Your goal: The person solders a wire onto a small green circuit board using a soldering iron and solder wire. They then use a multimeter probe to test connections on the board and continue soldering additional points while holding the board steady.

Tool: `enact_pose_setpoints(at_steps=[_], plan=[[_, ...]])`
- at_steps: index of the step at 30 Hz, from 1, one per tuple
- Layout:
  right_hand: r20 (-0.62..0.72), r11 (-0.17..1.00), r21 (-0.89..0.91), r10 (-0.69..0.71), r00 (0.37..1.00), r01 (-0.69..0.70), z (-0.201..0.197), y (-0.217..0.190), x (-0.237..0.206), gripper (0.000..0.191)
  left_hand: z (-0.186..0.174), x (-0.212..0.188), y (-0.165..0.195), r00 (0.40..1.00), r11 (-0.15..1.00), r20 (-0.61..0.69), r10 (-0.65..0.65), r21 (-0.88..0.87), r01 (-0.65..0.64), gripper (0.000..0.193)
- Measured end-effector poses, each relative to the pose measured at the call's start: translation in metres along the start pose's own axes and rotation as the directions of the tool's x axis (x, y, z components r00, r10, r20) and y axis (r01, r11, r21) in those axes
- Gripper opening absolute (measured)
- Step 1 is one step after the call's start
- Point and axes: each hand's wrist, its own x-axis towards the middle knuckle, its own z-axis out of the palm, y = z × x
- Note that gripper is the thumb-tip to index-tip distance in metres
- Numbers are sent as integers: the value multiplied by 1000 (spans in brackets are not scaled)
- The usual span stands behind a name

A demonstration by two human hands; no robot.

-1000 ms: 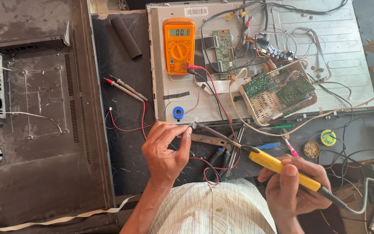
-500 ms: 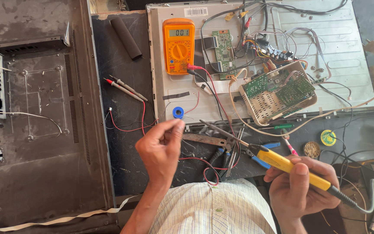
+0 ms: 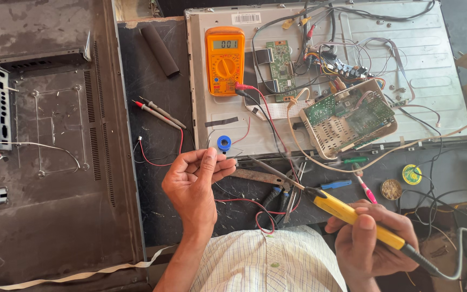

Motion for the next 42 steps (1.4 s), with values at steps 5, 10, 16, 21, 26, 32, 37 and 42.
enact_pose_setpoints(at_steps=[5, 10, 16, 21, 26, 32, 37, 42], plan=[[4, 1000, 5, 3, 1000, -3, 1, 2, 0, 22, -1, -2, 1, 1000, 1000, 19, 15, -11, -15, 8], [-1, 1000, 9, -10, 1000, 10, 4, 4, 0, 23, -1, -3, 1, 999, 1000, 28, 27, -13, -27, 8], [-6, 1000, -14, -14, 1000, 14, 6, 5, 0, 24, -2, -3, 0, 999, 999, 31, 30, -33, -29, 7], [-6, 1000, -15, -8, 1000, 8, 6, 4, 1, 24, -2, -3, 1, 999, 999, 32, 32, -25, -31, 7], [1, 1000, -24, -19, 1000, 19, 8, 4, 1, 24, -2, -3, 2, 999, 999, 37, 35, -15, -34, 7], [0, 999, -31, -8, 1000, 8, 6, 3, 1, 25, -1, -4, 3, 999, 999, 29, 31, 8, -31, 6], [-43, 999, -9, -44, 998, 44, 0, 9, 7, 26, -4, -3, -1, 999, 1000, 33, 22, 16, -22, 7], [-91, 998, 32, -48, 995, 51, -12, 15, 20, 27, -7, 5, -11, 996, 986, 31, -89, 142, 84, 12]])
